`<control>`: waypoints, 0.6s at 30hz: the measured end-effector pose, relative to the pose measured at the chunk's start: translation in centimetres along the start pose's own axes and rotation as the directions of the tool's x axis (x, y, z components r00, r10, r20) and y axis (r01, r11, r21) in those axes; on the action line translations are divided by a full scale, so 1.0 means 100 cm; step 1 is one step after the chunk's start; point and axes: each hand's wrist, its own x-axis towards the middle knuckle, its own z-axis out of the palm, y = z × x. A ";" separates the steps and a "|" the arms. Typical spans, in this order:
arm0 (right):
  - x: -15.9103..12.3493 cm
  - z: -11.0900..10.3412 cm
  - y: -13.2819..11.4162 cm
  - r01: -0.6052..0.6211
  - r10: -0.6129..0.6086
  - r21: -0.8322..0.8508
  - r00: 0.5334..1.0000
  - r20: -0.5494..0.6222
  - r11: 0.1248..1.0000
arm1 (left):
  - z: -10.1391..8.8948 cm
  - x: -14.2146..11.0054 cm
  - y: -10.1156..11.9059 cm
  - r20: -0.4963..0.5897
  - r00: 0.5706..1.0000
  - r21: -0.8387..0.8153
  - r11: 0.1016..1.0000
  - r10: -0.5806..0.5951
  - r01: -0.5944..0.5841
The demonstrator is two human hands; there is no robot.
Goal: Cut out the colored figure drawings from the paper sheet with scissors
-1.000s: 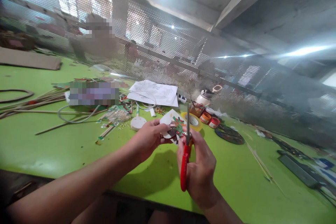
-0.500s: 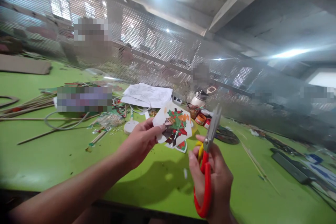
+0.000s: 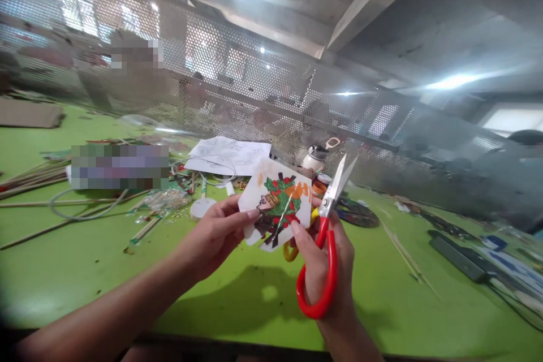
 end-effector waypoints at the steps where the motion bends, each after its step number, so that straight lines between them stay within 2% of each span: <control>1: 0.002 0.001 0.000 0.008 -0.008 -0.006 1.000 0.005 1.000 | 0.000 0.000 0.001 0.011 1.000 -0.014 1.000 -0.007 0.008; 4: 0.006 0.003 -0.003 0.011 -0.008 -0.052 0.998 0.055 0.999 | -0.001 -0.001 0.002 0.059 0.996 -0.021 0.998 -0.064 0.065; 6: 0.009 0.001 -0.006 0.001 0.008 -0.074 0.993 0.115 0.997 | -0.001 -0.001 0.002 0.052 0.991 -0.006 0.992 -0.125 0.125; 11: 0.020 -0.007 -0.011 -0.078 0.073 0.005 0.959 0.273 0.997 | 0.004 -0.003 0.002 0.024 0.974 0.007 0.974 -0.225 0.225; 16: 0.024 -0.009 -0.009 -0.210 0.197 0.006 0.926 0.321 0.978 | 0.005 -0.006 0.002 0.029 0.971 0.010 0.972 -0.237 0.237; 18: 0.024 -0.005 -0.008 -0.186 0.186 -0.030 0.933 0.307 0.982 | 0.004 -0.006 0.002 0.029 0.971 0.013 0.971 -0.239 0.239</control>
